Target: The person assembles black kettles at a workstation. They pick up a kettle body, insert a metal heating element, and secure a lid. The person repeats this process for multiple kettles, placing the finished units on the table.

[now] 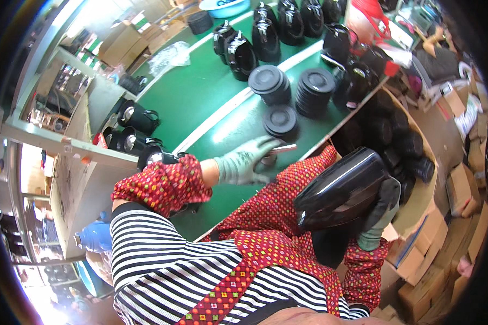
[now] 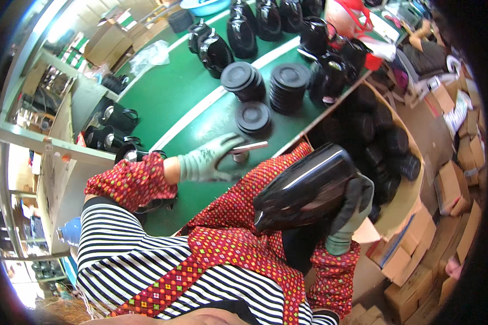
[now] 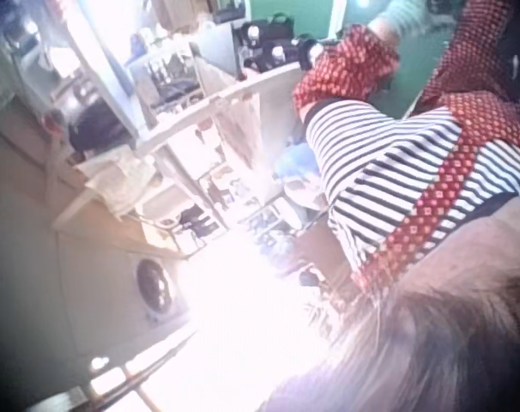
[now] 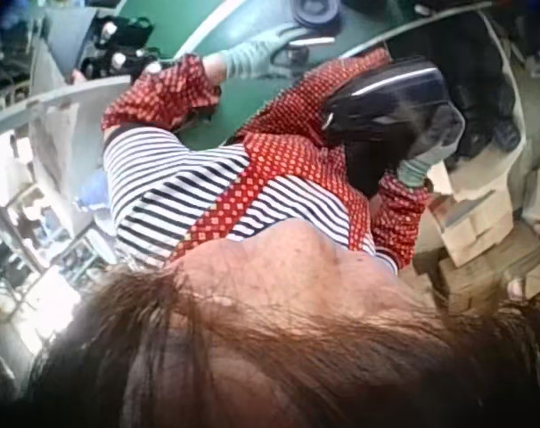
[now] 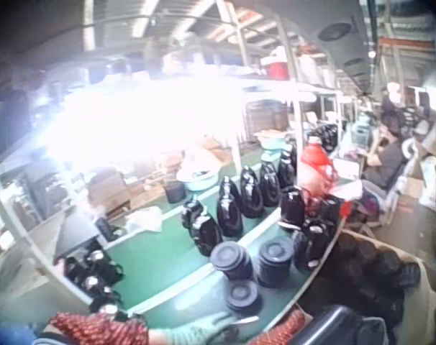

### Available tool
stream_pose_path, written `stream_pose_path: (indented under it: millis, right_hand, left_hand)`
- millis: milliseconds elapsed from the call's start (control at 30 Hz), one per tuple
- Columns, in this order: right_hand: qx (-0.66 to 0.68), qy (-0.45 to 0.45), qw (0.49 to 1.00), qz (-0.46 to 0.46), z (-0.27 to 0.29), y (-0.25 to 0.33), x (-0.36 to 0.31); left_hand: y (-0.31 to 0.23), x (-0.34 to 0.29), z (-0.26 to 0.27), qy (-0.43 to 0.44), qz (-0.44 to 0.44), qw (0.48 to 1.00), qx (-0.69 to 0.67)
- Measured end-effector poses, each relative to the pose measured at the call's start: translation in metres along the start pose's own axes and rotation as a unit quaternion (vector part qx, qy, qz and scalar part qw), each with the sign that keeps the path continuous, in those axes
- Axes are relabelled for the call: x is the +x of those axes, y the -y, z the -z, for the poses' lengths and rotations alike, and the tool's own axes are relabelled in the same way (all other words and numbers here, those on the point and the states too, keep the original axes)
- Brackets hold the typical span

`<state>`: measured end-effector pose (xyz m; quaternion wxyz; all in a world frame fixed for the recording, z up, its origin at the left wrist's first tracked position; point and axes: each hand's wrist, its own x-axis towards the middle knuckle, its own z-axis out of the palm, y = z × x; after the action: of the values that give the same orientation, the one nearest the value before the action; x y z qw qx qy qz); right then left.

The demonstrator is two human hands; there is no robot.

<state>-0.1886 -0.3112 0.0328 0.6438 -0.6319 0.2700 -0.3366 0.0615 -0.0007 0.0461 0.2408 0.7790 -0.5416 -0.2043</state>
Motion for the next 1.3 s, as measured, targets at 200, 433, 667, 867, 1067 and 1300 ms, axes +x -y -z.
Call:
stream_pose_path:
  millis: [200, 433, 667, 867, 1067, 1300]
  right_hand:
    - [0.400, 0.246, 0.841, -0.268, -0.107, -0.010, 0.016]
    - [0.086, 0.185, 0.974, -0.098, -0.166, -0.085, -0.010]
    - [-0.142, 0.291, 0.939, 0.117, -0.157, -0.074, -0.027]
    - [-0.158, 0.310, 0.922, 0.168, -0.163, -0.080, -0.026]
    - [-0.170, 0.315, 0.922, 0.147, -0.154, -0.077, -0.031]
    - [-0.172, 0.310, 0.917, 0.184, -0.157, -0.077, -0.034]
  left_hand:
    - [-0.071, -0.044, 0.041, -0.070, -0.057, 0.990, -0.106]
    - [0.018, -0.065, 0.091, -0.233, 0.266, 0.819, -0.453]
    - [0.243, -0.011, 0.126, -0.370, 0.360, 0.757, -0.401]
    - [0.315, -0.008, 0.149, -0.388, 0.407, 0.726, -0.397]
    - [0.171, -0.065, 0.200, -0.134, 0.373, 0.905, 0.156]
    - [0.107, -0.230, 0.175, -0.034, 0.420, 0.865, 0.271]
